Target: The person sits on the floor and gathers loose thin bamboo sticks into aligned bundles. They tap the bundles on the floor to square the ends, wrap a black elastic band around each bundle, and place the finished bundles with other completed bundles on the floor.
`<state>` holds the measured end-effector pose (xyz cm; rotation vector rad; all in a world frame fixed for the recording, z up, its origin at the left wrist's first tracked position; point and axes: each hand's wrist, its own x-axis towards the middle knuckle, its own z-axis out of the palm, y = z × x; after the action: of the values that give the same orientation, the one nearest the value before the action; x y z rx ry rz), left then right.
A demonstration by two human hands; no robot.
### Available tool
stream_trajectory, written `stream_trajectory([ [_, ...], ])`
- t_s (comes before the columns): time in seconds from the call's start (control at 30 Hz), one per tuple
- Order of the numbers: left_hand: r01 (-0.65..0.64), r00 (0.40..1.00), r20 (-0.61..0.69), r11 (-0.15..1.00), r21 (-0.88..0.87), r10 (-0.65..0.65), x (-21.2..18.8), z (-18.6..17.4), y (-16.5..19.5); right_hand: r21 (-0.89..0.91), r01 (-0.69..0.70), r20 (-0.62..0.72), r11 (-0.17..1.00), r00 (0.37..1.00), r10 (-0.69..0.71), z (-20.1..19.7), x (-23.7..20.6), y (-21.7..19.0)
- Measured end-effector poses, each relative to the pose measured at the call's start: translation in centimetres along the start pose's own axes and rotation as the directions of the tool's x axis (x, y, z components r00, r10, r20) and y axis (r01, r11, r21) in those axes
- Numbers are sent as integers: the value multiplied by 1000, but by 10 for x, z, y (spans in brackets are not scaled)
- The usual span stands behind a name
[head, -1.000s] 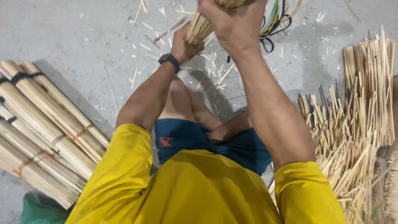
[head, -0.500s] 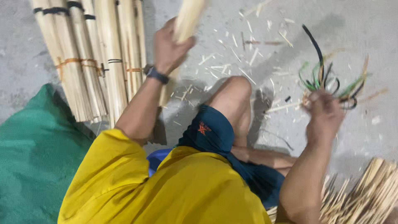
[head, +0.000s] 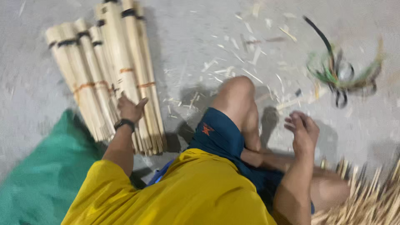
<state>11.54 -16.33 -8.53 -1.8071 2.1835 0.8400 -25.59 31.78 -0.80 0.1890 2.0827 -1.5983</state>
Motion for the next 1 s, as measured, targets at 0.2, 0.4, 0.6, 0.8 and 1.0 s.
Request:
stream_trajectory([
  [0.2,-61,973,229,949,308,-12,-19,-7,-7,32,105,-230,994,969,-95,-65,-83,3],
  [0.4,-532,772,-187,778,334,608,-36,31,65,37,212,-578,977,801,-152,-151,-192,56],
  [0.6,-956,278,-102,265,-128,955,-144,94,212,-116,113,-882,987,446,-154,-210,-310,188],
  [0.8,-768,-364,164,-196,-610,917,-406,198,252,64,-350,-948,935,271,166,-251,-441,332],
  [1.0,-625,-657,648,202,-754,385,-609,320,169,321,-297,-907,899,178,382,-317,-529,411],
])
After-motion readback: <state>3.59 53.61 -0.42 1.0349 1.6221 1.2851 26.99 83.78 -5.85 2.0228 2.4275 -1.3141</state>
